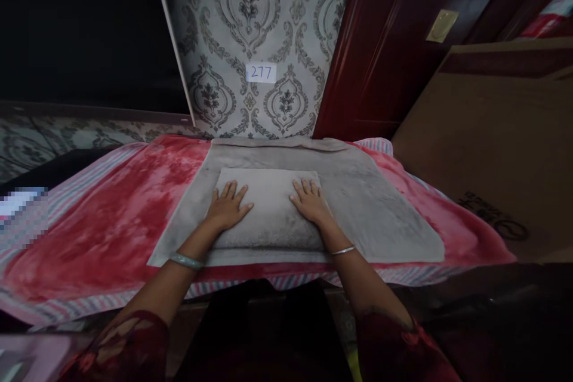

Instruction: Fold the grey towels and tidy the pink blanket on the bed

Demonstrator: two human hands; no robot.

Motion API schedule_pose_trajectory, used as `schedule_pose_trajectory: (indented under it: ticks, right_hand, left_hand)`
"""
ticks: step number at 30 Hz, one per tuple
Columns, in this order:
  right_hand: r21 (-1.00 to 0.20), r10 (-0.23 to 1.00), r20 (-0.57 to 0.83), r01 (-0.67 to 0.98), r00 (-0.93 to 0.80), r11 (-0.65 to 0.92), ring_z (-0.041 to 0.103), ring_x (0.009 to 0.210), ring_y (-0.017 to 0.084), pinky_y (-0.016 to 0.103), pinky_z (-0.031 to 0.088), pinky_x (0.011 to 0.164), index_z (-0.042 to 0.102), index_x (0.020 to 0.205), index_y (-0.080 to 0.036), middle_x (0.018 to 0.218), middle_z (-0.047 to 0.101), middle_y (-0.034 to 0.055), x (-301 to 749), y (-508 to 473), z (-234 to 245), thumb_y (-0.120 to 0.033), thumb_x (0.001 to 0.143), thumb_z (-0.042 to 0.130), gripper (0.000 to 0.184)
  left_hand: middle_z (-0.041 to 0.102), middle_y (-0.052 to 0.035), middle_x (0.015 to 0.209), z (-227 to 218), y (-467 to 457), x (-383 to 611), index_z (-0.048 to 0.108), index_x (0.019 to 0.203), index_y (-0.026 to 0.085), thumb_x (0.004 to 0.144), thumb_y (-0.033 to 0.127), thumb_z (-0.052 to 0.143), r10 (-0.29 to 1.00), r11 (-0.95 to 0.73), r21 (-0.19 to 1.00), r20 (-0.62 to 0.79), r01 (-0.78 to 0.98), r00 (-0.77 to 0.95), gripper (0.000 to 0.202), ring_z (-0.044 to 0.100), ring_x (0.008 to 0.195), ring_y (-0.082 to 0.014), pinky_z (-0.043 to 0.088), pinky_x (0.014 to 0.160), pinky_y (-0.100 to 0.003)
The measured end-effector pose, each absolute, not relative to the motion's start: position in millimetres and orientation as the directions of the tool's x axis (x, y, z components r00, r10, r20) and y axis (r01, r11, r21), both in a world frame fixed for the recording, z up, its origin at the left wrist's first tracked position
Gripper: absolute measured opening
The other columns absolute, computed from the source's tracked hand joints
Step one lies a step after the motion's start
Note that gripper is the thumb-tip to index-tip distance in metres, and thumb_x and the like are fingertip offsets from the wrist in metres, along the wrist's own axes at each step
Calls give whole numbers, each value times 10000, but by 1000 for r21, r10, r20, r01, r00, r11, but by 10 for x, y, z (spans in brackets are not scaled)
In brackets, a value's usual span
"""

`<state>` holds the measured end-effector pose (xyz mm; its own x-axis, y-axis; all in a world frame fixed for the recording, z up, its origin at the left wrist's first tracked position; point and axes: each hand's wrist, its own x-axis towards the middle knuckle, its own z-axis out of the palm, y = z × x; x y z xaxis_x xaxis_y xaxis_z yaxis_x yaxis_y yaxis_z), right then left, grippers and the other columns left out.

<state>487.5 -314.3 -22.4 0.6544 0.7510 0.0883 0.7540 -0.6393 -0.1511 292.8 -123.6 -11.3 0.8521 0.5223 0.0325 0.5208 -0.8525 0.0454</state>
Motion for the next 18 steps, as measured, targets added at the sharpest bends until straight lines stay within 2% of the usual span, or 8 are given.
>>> schedule_pose_trajectory:
  ticks: [3,5,7,9,11,14,18]
  right_hand:
    - [-189,760,25,749,650,-635,163,1530,313,514,201,1205,278,1595,-268,1672,189,70,4865,-3216,-125,-483,1047,317,590]
    - [-219,763,22,747,646,-627,238,1511,297,494,246,1190,358,1566,-246,1646,273,87,4816,-3306,-61,-439,1053,301,552]
    - [-241,754,83,747,652,-619,321,1476,288,484,276,1175,427,1531,-215,1593,383,112,4721,-3414,-28,-389,1052,284,528]
    - [-247,734,174,751,656,-612,354,1457,287,485,274,1175,459,1510,-202,1558,438,122,4594,-3515,-40,-345,1046,277,519]
    - [-232,724,233,760,650,-607,335,1465,297,494,268,1173,457,1511,-204,1574,413,119,4461,-3591,-94,-322,1036,288,519]
    - [-183,726,225,760,650,-624,297,1483,305,504,254,1173,430,1527,-191,1603,360,121,4314,-3648,-209,-299,1024,304,529]
    - [-146,729,208,757,652,-636,272,1496,289,491,213,1192,403,1542,-185,1614,340,117,4255,-3662,-306,-281,1020,317,537]
  left_hand:
    - [171,-161,1667,-46,-1179,2679,289,1580,202,989,516,314,555,-831,43,4,554,832,669,171,1543,-310,211,1187,-624]
    - [299,-180,1629,43,-1212,2567,392,1530,192,992,476,320,589,-808,19,16,589,808,613,286,1505,-323,232,1167,-648]
    - [458,-190,1538,136,-1353,2562,518,1433,179,998,431,311,608,-792,-5,87,611,789,544,378,1453,-335,251,1152,-659]
    - [507,-185,1497,185,-1607,2681,564,1383,168,1004,383,298,564,-820,3,172,572,808,510,373,1455,-329,268,1159,-629]
    - [413,-170,1574,158,-1923,2874,506,1447,171,1005,364,319,453,-889,36,208,456,867,517,309,1492,-311,252,1186,-590]
    - [302,-159,1634,-6,-2323,3122,422,1522,233,996,433,377,309,-951,64,160,302,937,565,248,1515,-349,221,1185,-621]
    - [284,-159,1641,-218,-2472,3165,355,1558,277,1002,482,347,289,-957,64,137,282,948,592,210,1526,-366,215,1172,-643]
